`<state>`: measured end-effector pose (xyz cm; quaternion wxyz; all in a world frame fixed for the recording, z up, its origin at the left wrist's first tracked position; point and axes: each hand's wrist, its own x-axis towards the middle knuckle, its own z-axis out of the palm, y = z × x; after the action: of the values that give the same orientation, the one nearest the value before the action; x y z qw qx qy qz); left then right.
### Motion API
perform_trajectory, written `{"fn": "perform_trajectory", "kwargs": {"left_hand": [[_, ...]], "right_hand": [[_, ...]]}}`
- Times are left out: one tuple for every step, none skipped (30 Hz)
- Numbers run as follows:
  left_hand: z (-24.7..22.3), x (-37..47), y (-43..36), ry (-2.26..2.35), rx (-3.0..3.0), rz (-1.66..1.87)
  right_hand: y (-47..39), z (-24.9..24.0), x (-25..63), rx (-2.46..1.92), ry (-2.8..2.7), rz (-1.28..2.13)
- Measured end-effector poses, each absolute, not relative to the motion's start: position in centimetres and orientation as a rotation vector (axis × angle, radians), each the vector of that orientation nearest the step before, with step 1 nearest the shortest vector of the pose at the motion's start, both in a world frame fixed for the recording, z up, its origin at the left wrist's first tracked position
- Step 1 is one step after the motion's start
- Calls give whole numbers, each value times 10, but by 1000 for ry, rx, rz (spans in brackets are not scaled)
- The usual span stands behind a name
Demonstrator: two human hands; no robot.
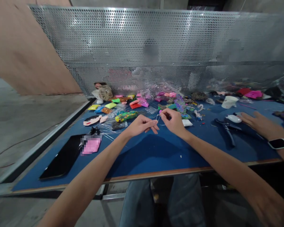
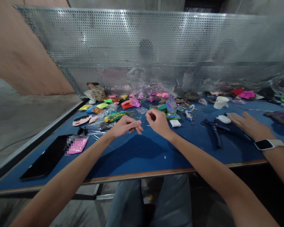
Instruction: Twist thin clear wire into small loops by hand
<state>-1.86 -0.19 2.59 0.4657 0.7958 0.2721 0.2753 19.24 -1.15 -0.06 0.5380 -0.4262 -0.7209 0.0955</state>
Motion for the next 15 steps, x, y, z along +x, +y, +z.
{"fn": "perform_trajectory", "kwargs": {"left_hand": [[25,-18,-1,688,1922,665],[25,-18,-1,712,1893,666],[25,-17,-1,734,1867,674],[24,-16,-1,753,1846,688],[24,-15,-1,767,1832,702],[24,-14,-1,780,1824,714],[24,-13,-2,794,1821,724],[24,-12,-2,810,1822,735],[24,-12,-3,831,1826,753],[24,-12,-3,852,1832,778],[24,-12,-3,868,1843,806],[24,-12,-3,874,1859,830],[24,-13,-3,870,1879,853],[25,-13,-3,862,1899,884],[26,-14,-3,858,1925,925]], "right_hand": [[-13,-1,192,-1007,-1720,208],[-15,-1,192,-1000,-1727,186],[-15,-1,193,-990,-1738,158],[-16,-2,194,-973,-1757,122],[-16,-3,195,-950,-1786,79],[-15,-4,196,-920,-1830,35],[-15,-5,198,-889,-1885,-6],[-14,-6,198,-861,-1947,-39],[-14,-7,199,-837,-2010,-61],[-14,-8,199,-815,-2067,-70],[-14,-8,198,-801,-2103,-67],[-14,-8,198,-798,-2105,-53],[-14,-7,197,-813,-2069,-25],[-14,-6,197,-845,-2000,18],[-13,-5,198,-890,-1910,76]]}}
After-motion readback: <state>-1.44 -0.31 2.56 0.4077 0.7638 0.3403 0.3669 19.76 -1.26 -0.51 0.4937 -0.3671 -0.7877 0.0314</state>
